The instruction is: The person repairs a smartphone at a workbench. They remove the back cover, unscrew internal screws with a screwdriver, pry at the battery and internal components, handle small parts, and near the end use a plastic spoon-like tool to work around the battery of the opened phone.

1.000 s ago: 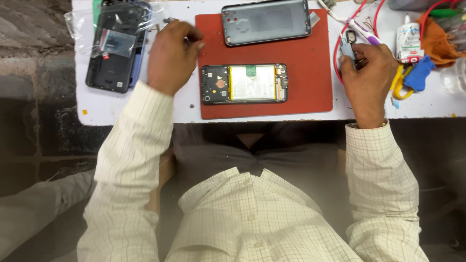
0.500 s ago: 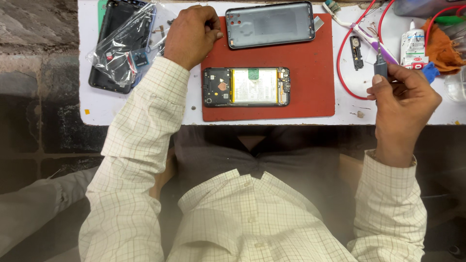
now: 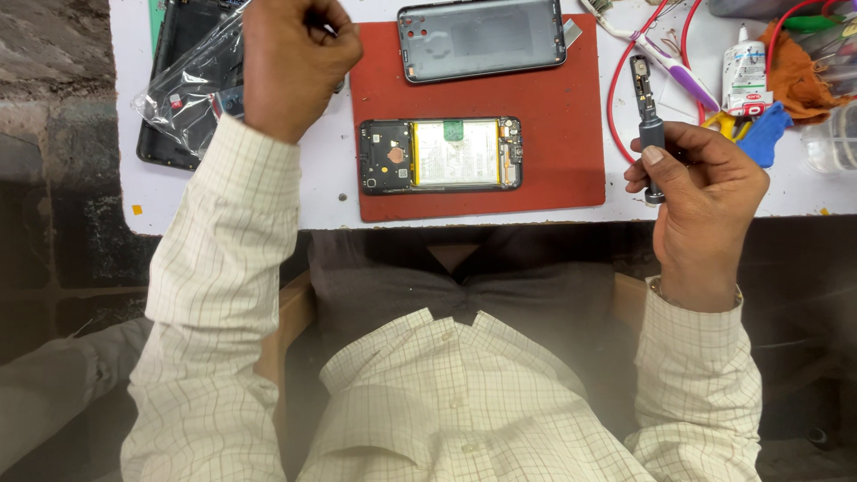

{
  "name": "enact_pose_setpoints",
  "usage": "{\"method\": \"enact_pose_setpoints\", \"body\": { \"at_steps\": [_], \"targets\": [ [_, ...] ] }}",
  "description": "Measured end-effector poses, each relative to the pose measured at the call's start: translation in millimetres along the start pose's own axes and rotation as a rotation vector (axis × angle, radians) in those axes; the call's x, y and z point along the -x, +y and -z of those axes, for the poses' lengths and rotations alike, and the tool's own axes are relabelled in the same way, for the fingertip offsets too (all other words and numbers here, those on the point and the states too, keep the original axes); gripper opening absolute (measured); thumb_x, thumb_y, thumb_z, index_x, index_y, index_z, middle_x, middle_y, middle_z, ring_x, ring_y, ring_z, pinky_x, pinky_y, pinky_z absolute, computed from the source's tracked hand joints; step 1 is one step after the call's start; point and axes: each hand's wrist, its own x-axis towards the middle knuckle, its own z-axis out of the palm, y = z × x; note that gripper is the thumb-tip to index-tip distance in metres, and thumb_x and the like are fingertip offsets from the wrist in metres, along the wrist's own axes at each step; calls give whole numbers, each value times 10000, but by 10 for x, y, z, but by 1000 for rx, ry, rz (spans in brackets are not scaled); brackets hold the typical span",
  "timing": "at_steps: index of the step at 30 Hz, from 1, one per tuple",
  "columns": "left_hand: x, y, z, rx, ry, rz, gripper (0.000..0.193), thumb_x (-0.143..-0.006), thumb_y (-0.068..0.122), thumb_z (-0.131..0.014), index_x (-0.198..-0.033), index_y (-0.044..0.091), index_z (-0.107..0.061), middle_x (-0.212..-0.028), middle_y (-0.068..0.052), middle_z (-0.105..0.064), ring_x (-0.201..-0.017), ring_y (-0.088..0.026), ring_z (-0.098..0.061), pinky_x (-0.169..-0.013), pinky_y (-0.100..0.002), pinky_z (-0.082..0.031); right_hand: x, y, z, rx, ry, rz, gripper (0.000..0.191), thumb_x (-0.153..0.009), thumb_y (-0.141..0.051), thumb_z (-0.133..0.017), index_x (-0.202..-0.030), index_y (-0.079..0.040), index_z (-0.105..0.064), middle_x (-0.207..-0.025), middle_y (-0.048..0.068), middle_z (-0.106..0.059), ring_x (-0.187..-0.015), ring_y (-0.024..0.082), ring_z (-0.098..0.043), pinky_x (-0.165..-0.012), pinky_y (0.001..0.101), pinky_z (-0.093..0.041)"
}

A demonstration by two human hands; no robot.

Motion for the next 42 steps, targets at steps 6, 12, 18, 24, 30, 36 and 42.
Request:
{"method": "enact_pose_setpoints", "body": {
  "at_steps": [6,12,18,24,30,36,42],
  "targets": [
    [241,-13,64,214,64,22,187,-984,-119,-751,-983,-13,-597,-894,-56,-678,-733,-62,-633,-622,-202,-518,-3,29,-111,1,-6,-4,207,-1032,88,-724,-1227,118,-661,-1053,152,-730,-844,188,-720,-765,320,-613],
    [531,169,-67,507,63,55,255,-984,-131,-748,-1087,23,-571,-1013,-92,-698,-863,-111,-697,-751,-248,-590,81,-58,-209,100,-36,64,256,-980,115,-819,-1186,122,-667,-989,127,-725,-813,128,-680,-781,232,-577],
    [917,469,-524,794,-52,54,299,-996,-110,-728,-1141,63,-531,-1079,-86,-701,-986,-128,-706,-911,-274,-609,228,-163,-506,207,-177,148,203,-949,100,-823,-1125,65,-728,-1077,111,-716,-914,103,-665,-795,193,-529],
    [979,531,-638,871,-68,54,303,-1012,-93,-730,-1135,89,-520,-1070,-83,-695,-1020,-126,-707,-918,-275,-612,228,-205,-755,244,-302,171,220,-915,58,-830,-1115,30,-743,-1092,126,-723,-948,100,-673,-789,194,-532],
    [1021,440,-635,885,-61,52,300,-1011,-94,-732,-1130,86,-523,-1064,-95,-696,-1016,-125,-703,-930,-284,-613,199,-185,-817,249,-328,154,253,-914,44,-840,-1151,7,-757,-1077,120,-730,-920,69,-668,-732,158,-506],
    [1012,385,-667,839,-67,37,291,-1013,-74,-735,-1116,90,-518,-1093,-92,-701,-1006,-118,-710,-914,-279,-624,203,-104,-812,148,-265,175,237,-953,47,-810,-1158,51,-690,-1124,106,-689,-906,85,-672,-747,167,-552],
    [1044,371,-760,919,-54,111,266,-1007,-72,-730,-1111,73,-533,-1098,-100,-692,-1046,-123,-688,-958,-286,-601,207,46,-876,20,-195,97,238,-1043,4,-696,-1260,62,-618,-1082,133,-683,-900,177,-761,-807,307,-668]
  ]
}}
